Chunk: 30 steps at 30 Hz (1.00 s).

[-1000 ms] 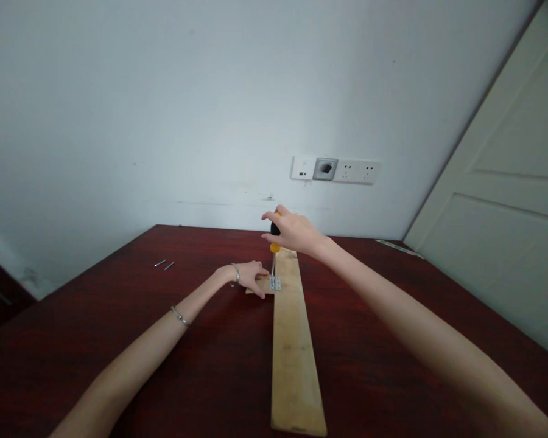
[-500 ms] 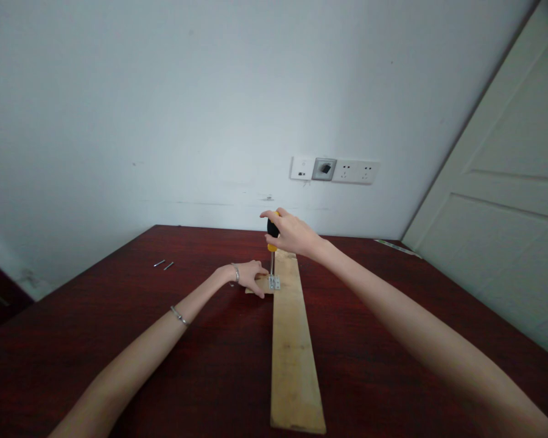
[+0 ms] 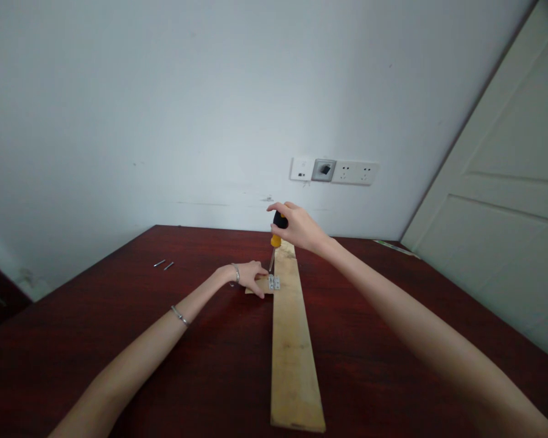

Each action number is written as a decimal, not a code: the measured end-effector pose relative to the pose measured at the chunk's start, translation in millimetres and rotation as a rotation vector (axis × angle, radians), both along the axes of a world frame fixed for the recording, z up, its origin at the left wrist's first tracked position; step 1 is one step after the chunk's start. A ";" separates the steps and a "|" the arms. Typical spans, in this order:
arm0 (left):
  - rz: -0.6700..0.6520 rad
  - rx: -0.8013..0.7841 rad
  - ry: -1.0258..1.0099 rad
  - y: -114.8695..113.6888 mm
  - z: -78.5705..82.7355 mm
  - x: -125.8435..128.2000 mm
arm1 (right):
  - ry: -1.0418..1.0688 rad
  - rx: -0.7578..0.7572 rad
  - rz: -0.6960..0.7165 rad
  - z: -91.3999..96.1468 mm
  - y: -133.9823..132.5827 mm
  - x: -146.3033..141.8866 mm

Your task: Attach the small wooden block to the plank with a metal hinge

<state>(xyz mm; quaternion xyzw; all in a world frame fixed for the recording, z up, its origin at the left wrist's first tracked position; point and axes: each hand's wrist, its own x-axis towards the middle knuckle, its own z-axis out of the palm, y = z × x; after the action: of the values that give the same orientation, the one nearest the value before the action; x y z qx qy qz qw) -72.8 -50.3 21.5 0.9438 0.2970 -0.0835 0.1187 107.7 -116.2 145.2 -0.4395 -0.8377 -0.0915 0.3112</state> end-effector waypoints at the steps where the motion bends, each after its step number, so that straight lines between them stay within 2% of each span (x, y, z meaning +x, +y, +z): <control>1: 0.000 0.001 0.003 -0.4 0.4 0.3 | 0.003 0.010 -0.002 2.0 0.4 1.9; 6: -0.006 0.025 0.028 -2.8 2.3 1.2 | 0.094 0.043 -0.062 6.6 7.9 17.6; 10: 0.004 0.026 0.035 -3.3 1.2 0.1 | 0.198 0.009 -0.157 -3.2 20.0 38.8; 14: 0.017 0.018 0.026 -3.3 -0.4 -1.2 | 0.236 -0.105 -0.260 -30.0 33.4 62.8; 19: 0.018 0.002 0.027 -2.7 -0.6 -1.0 | 0.175 -0.382 -0.339 -73.2 46.5 88.4; 21: 0.016 -0.005 0.029 -2.0 -1.0 -0.9 | 0.160 -0.449 -0.354 -86.9 49.5 95.9; 30: 0.007 -0.031 0.013 2.1 -5.5 -2.1 | 0.057 -0.649 -0.337 -125.2 51.3 103.6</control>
<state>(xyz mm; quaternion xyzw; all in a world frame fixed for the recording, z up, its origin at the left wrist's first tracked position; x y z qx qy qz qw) -74.9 -48.2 16.1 0.9403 0.2995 -0.0937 0.1318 211.3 -64.9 20.0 -0.6497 -0.7299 0.1411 0.1592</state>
